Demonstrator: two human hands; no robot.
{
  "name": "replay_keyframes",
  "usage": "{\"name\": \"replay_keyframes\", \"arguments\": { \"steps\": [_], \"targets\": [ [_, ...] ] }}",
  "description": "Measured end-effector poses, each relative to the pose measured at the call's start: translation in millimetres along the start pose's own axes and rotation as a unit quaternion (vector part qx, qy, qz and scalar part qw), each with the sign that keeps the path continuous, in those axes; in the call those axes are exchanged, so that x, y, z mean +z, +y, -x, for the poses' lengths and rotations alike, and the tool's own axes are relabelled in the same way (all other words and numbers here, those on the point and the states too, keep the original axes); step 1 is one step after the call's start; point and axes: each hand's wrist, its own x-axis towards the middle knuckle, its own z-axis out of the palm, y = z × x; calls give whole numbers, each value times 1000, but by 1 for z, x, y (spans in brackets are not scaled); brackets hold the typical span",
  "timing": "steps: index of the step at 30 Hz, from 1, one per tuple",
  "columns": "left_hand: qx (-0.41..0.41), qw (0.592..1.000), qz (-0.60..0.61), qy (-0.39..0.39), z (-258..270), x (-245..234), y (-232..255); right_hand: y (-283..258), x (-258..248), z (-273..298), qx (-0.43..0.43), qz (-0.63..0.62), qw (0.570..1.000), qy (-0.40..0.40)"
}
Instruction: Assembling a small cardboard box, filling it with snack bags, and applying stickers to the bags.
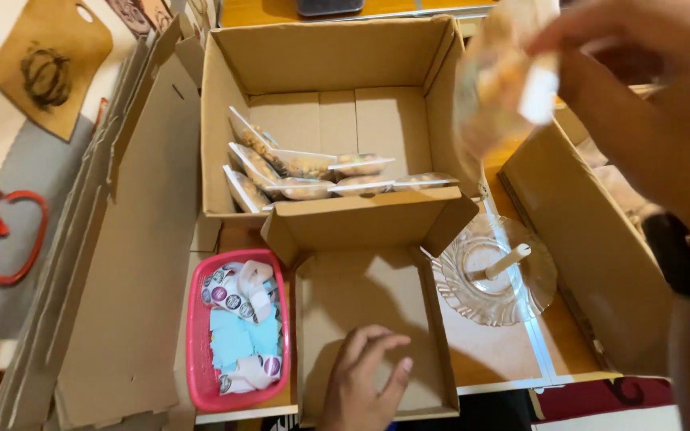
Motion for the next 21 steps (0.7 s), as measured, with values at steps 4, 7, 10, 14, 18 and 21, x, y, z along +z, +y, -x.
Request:
{"name": "replay_keyframes", "arguments": {
  "steps": [4,7,10,14,18,21],
  "targets": [
    [-56,951,293,81,-5,-33,52,-47,-17,39,17,-109,991,-83],
    [-17,941,311,134,-3,-45,71,-44,10,77,22,-261,945,-194],
    [-30,870,492,-17,-2,-51,64,-50,53,110,47,-381,896,-223],
    [-191,815,527,-143,4,-58,77,-45,90,153,135,-450,856,-218],
    [-258,857,443,-53,9,-37,61,-51,114,187,330,-488,799,-119],
    [-245,904,350,-23,13,-29,50,-58,122,211,369,-491,775,-145]
  ]
}}
